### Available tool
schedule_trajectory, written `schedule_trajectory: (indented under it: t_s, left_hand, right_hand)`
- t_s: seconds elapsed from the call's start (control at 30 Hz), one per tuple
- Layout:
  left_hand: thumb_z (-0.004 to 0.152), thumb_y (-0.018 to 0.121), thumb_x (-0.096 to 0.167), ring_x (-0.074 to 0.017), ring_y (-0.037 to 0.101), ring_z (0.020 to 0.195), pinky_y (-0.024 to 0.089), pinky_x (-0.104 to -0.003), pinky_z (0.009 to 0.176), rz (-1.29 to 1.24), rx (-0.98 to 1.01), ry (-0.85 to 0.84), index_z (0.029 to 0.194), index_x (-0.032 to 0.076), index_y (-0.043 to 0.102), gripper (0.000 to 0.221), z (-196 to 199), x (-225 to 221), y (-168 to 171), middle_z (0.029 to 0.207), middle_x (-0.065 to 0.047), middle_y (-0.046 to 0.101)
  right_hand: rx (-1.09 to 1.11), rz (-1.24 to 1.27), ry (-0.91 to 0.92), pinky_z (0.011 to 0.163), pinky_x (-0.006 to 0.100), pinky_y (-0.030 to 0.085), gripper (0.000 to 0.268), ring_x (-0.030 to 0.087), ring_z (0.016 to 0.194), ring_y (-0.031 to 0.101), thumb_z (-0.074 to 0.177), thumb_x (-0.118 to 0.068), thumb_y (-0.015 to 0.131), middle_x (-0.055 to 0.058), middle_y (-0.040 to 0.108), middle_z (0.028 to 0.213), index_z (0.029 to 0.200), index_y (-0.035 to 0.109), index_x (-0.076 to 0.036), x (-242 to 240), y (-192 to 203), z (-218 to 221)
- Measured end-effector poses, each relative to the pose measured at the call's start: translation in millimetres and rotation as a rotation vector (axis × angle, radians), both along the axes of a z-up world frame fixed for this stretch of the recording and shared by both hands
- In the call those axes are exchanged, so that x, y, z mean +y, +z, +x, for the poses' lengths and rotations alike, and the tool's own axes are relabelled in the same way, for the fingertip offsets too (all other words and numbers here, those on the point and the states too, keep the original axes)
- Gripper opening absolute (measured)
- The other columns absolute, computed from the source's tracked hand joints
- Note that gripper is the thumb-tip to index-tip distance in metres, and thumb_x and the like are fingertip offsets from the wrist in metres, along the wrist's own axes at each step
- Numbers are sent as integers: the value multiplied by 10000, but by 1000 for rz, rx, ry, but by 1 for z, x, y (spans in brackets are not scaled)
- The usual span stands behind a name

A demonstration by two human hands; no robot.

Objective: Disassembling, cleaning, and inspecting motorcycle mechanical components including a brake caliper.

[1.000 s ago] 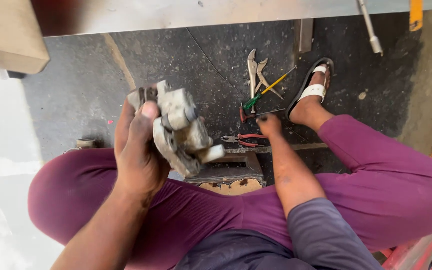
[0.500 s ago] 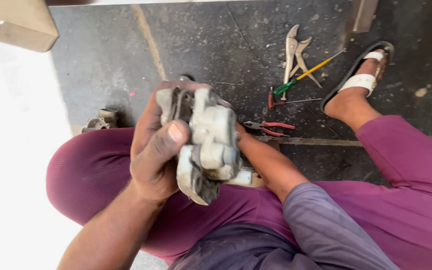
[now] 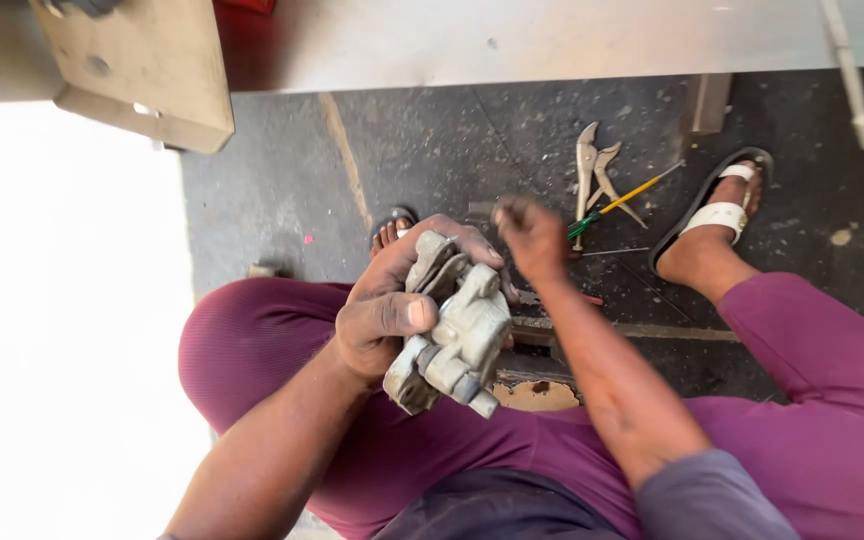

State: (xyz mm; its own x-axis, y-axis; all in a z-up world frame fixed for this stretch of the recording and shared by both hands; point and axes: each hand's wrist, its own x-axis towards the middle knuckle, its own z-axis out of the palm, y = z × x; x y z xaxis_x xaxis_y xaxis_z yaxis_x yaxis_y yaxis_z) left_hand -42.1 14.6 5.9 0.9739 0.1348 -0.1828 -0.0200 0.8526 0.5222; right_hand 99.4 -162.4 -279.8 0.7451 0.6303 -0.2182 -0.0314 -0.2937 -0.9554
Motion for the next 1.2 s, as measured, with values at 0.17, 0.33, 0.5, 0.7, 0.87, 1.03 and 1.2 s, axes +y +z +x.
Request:
schedule_trajectory:
  t_s: [0.17,0.33,0.5,0.7,0.87,1.03,1.2]
  left_hand:
    - [899,772,303,-226,685,967,560,-325,881,140,-135,-52,1327,-38,597,575,5,-1,-2,1116,-174,688]
    - [938,750,251,-229,655,1079,534,-355,1016,651,-189,-37,1352,-10,592,514,6,-2,17,1179,-134,661]
    - [847,770,361,-329,702,1045,552,-418,869,1609,-148,-109,1366,108,583,607,14,-14,28,1140,-144,683]
    - [787,768,318,-398,674,1118,554,-486,852,1670,-155,-5,1606,82,214,1016,14,-28,17,1304,-225,651]
    - [777,744,291,-386,694,1042,562,-490,797,1666,-80,-99,1609,49,148,1052,15,-27,16,1228,-199,681]
    - [734,735,261,-379,709,972,579,-474,697,1716,-85,-121,1603,22,44,1136,17,-26,12,1196,-212,684]
    - [738,734,273,-386,726,880,577,-496,667,1698,-70,-228,1602,27,-28,1178,16,-21,19,1094,-197,716]
  right_hand:
    - [-182,456,-13,794,282,649,180,178,941,753,999,33,713,164,736,1096,1173,670,41,9,225,44]
    - [-468,509,120,786,250,648,205,180,945,753,1005,74,723,190,720,1111,1197,657,52,-33,319,28]
    - [-408,468,161,740,213,632,186,140,919,755,994,69,750,182,734,1059,1155,664,33,-46,362,13]
    - [-440,297,175,594,185,541,196,61,760,664,907,86,760,148,747,1021,1078,684,27,-41,358,11]
    - [-652,80,327,559,210,490,222,41,680,596,863,81,797,117,753,979,1058,720,8,-29,361,4]
    - [-776,-2,501,611,225,582,231,68,751,725,899,69,788,110,755,1043,1101,722,-23,-9,382,2]
    - [-1037,-73,856,801,347,598,403,251,916,729,714,13,827,107,733,1046,1104,736,-31,11,399,9]
